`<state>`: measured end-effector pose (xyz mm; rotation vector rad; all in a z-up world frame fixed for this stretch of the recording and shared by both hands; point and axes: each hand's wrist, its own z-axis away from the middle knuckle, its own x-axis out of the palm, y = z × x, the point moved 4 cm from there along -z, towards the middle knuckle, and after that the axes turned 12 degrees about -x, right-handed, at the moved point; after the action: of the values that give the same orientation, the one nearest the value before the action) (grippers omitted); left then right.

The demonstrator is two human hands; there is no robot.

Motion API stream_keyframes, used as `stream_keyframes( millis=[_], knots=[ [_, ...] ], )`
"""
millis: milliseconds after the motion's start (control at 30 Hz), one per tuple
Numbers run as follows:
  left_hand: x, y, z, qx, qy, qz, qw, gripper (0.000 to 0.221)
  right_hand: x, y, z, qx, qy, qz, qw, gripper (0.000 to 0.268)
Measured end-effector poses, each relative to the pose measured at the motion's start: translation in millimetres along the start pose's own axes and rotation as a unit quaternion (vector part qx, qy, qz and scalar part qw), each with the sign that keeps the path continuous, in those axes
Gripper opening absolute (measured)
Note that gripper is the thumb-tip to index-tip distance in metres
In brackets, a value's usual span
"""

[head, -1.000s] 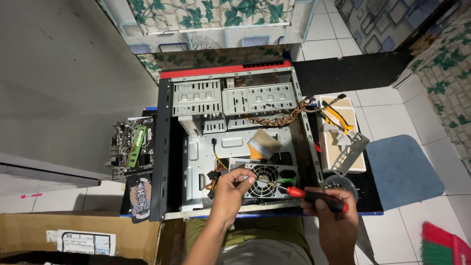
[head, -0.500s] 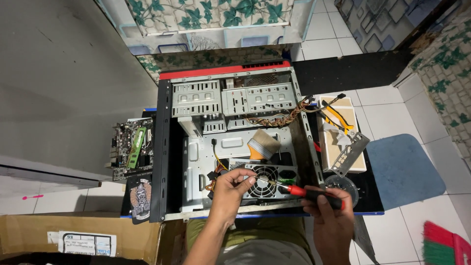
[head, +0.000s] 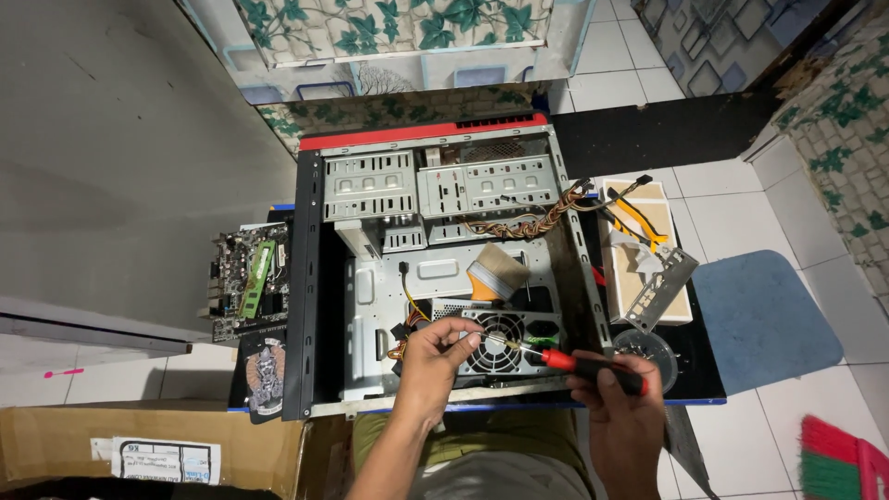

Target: Installing a power supply unit into a computer case and securing it with screws using a screwdriver.

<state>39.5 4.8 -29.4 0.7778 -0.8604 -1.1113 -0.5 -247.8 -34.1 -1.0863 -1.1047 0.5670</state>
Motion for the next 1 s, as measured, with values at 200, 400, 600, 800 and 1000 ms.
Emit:
stream_keyframes(
  millis=[200, 400, 600, 800, 1000],
  knots=[
    [0, -1, -1, 0.0, 0.002, 0.001, 1.0, 0.014, 0, 3, 0, -0.02, -0.023, -0.006, 1.0, 0.023],
    [0, -1, -1, 0.0, -0.008, 0.006, 1.0, 0.013, -1, 4, -1, 0.004, 0.0, 0.007, 1.0, 0.022],
    [-1, 4, 1, 0.011, 0.025, -0.045, 0.999, 0.006, -21, 11, -5, -0.032, 0.051, 0.003, 0.998, 0.02],
    [-8, -10, -7, 0.026, 0.028, -0.044, 0.998, 0.01, -106, -50, -46, -0.207, 0.159, -0.131, 0.956, 0.014],
    [-9, -6, -4, -0.021, 0.044, -0.02, 0.999, 0.011, -145, -32, -69, -0.061, 0.145, -0.011, 0.988, 0.028]
  ],
)
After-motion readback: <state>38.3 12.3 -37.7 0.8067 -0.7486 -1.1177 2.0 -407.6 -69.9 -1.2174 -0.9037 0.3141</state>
